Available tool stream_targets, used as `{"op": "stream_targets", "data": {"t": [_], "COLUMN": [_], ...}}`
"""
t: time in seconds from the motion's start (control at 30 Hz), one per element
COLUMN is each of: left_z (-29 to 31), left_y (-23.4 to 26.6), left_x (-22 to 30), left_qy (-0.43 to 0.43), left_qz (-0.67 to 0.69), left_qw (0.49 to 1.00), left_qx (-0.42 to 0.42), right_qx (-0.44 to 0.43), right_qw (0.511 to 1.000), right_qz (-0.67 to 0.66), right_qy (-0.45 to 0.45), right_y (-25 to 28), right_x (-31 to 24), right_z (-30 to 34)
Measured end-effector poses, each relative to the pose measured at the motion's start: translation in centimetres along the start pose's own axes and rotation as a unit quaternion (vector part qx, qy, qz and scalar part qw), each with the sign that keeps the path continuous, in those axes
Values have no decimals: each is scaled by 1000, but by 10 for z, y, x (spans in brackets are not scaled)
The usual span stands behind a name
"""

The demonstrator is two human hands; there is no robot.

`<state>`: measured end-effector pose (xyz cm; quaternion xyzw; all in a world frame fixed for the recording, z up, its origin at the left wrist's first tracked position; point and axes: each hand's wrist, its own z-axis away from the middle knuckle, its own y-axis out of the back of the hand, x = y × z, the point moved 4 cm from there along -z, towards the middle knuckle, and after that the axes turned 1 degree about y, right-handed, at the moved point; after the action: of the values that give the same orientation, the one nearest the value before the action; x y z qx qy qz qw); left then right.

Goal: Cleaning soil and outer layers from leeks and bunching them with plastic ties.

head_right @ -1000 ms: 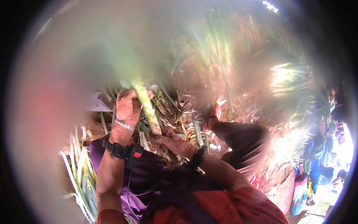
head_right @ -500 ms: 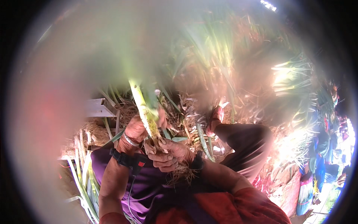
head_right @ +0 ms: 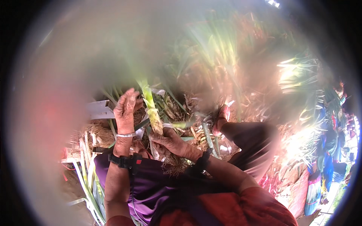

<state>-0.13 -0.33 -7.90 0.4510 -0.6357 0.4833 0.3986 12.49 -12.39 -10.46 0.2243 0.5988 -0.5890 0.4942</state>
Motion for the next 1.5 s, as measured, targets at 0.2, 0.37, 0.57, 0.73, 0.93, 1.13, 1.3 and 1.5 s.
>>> {"op": "stream_targets", "data": {"t": [0.2,0.37,0.57,0.73,0.93,1.13,1.3,1.5], "left_z": [34,9,17,37,21,3,-8,-20], "left_y": [-47,-15,-28,-43,-16,-38,-27,-24], "left_x": [46,38,16,50,60,42,21,10], "left_qy": [-251,43,-29,120,104,171,101,132], "left_qz": [-272,-70,-38,1,-10,216,262,210], "left_qw": [927,996,993,919,946,958,960,966], "left_qx": [-54,-34,-106,-375,-306,-78,-1,71], "right_qx": [9,46,34,43,-34,-49,127,6], "right_qw": [999,996,999,992,983,954,743,764], "right_qz": [-37,-81,16,112,116,209,546,464], "right_qy": [-17,0,15,29,135,210,366,449], "right_y": [5,7,4,16,48,10,-10,-26], "right_x": [19,-1,17,-6,33,23,-17,-36], "right_z": [-1,1,-3,-1,-13,-11,2,-8]}}
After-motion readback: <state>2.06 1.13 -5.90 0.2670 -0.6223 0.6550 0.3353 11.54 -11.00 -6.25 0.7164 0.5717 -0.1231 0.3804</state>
